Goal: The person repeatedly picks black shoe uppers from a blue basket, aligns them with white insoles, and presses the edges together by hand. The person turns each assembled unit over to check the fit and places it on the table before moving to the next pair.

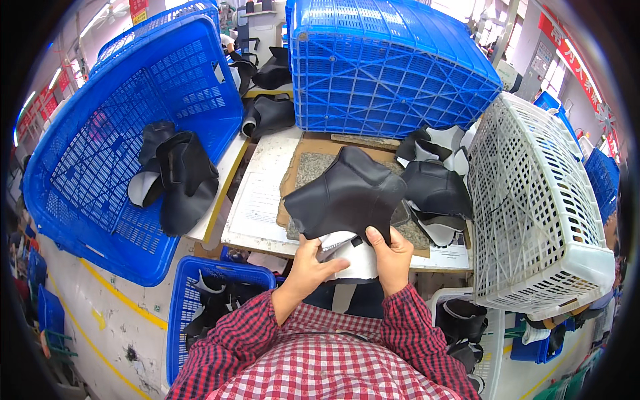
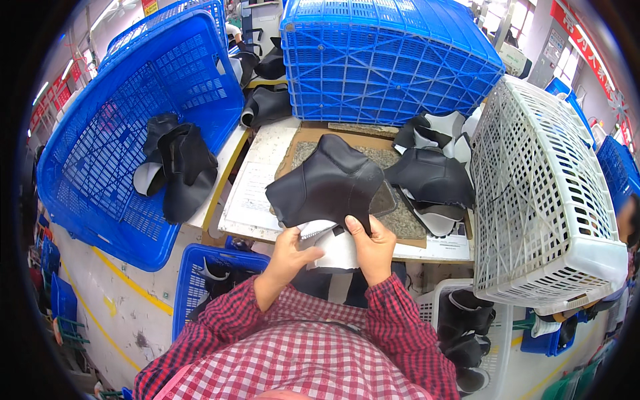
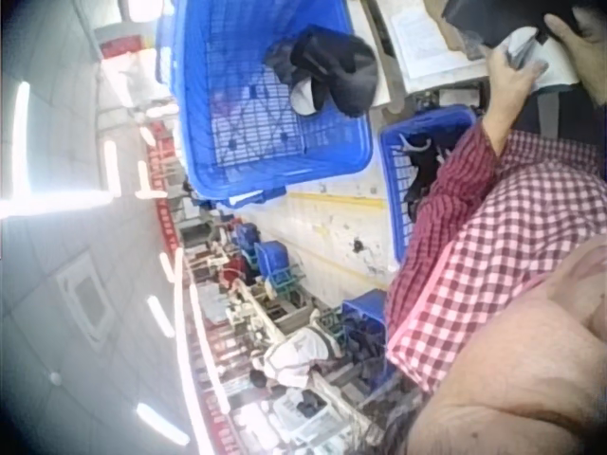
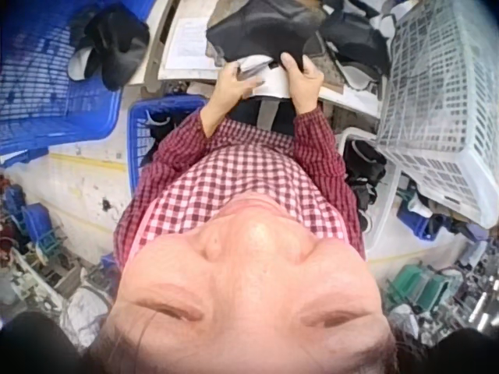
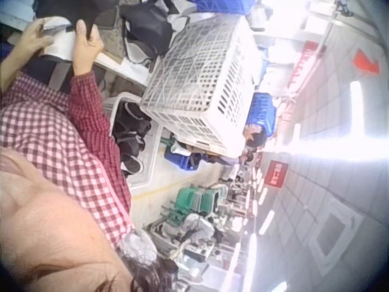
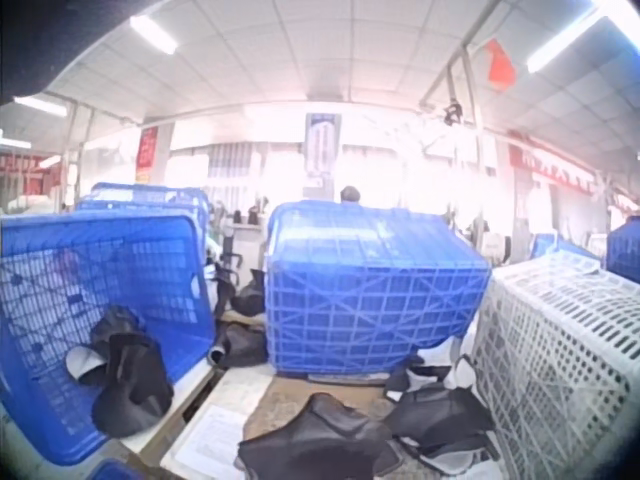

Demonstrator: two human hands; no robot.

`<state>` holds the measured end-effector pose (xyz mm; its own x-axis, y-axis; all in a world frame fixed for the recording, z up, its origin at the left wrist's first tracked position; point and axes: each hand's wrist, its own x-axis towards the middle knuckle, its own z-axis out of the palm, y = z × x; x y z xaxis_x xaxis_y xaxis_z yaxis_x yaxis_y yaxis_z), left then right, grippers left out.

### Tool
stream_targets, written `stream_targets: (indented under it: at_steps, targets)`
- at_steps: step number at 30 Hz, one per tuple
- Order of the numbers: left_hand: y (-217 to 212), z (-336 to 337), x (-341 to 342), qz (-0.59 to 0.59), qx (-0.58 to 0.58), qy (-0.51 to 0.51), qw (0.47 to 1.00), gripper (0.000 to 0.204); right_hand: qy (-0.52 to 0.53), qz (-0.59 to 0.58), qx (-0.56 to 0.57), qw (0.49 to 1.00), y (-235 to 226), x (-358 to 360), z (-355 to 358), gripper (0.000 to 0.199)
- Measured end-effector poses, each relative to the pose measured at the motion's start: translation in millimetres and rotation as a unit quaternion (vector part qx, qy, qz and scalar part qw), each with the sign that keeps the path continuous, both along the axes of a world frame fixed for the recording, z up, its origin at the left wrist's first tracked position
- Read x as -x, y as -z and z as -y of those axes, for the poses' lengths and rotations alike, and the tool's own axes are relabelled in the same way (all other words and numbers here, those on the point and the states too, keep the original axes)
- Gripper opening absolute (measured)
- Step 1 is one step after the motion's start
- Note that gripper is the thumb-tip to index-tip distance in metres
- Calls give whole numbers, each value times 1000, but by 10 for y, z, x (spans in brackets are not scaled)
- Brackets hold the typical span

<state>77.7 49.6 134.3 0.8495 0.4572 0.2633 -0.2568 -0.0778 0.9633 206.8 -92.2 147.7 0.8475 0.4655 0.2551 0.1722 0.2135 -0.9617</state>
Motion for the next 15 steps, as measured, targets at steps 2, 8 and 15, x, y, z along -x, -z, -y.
stream_targets:
  at_steps: [2, 8, 15]
  targets:
    - [30, -57, -13, -57, -361, -164, 916, 48, -4, -13, -13, 1000, 40, 10, 11, 21]
    - [167, -128, -163, -30, 72, -18, 997, 34, -3, -33, -17, 999, 194, 74, -29, 21]
    - [387, -192, -238, -37, 348, 56, 935, 38, -25, -153, -11, 988, 217, 11, 32, 22]
